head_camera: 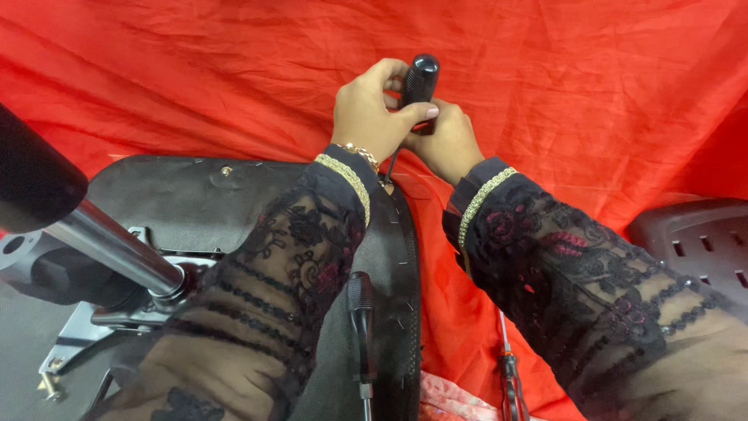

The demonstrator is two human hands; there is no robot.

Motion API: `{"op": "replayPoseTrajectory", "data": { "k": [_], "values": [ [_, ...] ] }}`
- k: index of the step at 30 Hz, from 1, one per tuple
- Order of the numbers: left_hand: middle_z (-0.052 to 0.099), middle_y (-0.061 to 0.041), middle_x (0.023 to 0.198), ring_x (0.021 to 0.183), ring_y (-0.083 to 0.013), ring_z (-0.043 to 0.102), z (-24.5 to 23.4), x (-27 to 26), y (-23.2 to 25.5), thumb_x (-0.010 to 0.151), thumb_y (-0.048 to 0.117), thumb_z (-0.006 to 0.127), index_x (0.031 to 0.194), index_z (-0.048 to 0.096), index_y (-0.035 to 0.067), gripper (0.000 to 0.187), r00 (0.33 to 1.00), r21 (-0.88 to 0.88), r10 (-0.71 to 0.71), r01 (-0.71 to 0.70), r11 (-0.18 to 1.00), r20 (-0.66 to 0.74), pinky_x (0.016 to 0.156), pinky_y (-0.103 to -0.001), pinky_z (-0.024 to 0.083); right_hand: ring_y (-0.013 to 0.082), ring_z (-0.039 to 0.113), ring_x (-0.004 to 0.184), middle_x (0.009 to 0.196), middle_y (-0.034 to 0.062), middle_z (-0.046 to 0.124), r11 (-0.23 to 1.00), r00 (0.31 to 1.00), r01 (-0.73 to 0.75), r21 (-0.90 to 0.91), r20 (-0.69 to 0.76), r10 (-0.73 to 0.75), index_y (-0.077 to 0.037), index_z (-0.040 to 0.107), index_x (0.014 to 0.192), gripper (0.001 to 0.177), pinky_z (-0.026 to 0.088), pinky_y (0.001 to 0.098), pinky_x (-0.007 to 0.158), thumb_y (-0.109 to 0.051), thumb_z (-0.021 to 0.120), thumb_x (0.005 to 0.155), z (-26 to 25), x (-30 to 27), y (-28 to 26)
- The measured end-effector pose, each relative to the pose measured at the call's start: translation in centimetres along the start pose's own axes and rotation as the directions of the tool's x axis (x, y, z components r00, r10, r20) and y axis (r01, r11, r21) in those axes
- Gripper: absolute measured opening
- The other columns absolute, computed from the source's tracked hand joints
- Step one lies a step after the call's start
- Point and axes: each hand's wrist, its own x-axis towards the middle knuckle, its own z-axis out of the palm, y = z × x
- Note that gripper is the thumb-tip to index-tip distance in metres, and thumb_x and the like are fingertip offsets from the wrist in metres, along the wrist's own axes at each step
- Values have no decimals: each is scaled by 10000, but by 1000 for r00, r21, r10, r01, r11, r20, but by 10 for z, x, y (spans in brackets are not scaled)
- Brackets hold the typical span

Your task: The person uses a screwdriver to tighten screws into a black upholstered chair base, securing the metal frame and pole. They repeatedly position and drive screws at multiple locations around the base, then place the screwdriver down.

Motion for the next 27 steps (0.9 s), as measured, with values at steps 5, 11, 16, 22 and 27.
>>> {"op": "replayPoseTrajectory", "data": {
  "k": [5, 11, 16, 22, 27],
  "values": [
    [735, -60, 996, 881, -166, 733, -5, 0, -9, 742, 256, 916, 1180, 645, 50, 555, 998, -38, -20, 22, 999, 62, 770, -320, 610, 251, 758, 942, 1005, 154, 768, 990, 1000, -21, -137, -26, 17, 5, 715, 1081, 406, 588, 368, 809, -229, 895, 802, 6, 3, 3],
    [675, -28, 1204, 1111, -145, 655, -11, 2, -31, 854, 164, 759, 1317, 560, 51, 516, 972, -408, 175, -97, 908, 158, 986, -334, 538, 241, 772, 967, 1060, 135, 761, 998, 1000, 15, -66, -14, -16, -43, 642, 1224, 420, 616, 347, 824, -155, 784, 846, 20, 0, -8],
    [758, -73, 1130, 1103, -157, 725, -11, -4, -26, 751, 274, 893, 1197, 644, 22, 570, 991, -146, -130, 131, 981, 13, 1021, -333, 580, 253, 753, 966, 1085, 139, 729, 1000, 1000, 15, 20, -3, -14, -40, 564, 1277, 418, 593, 369, 821, -121, 730, 902, 33, -7, -10],
    [640, -173, 1307, 1248, -241, 611, 0, -25, -50, 914, 499, 683, 1360, 522, -28, 709, 985, -340, -6, 64, 938, 170, 1057, -375, 491, 278, 715, 1006, 1075, 146, 751, 947, 954, 248, -203, -121, -276, -73, 661, 1223, 325, 582, 392, 860, -55, 762, 915, 34, -8, -4],
    [628, -212, 1354, 1328, -291, 556, 12, -71, -86, 1023, 660, 289, 1347, 593, -9, 803, 818, -67, -522, 551, 832, 243, 1154, -374, 362, 197, 750, 886, 1063, 101, 711, 987, 987, -111, 114, -102, 123, -57, 506, 1277, 440, 601, 340, 743, -91, 685, 877, 35, -5, 0]
  ]
}}
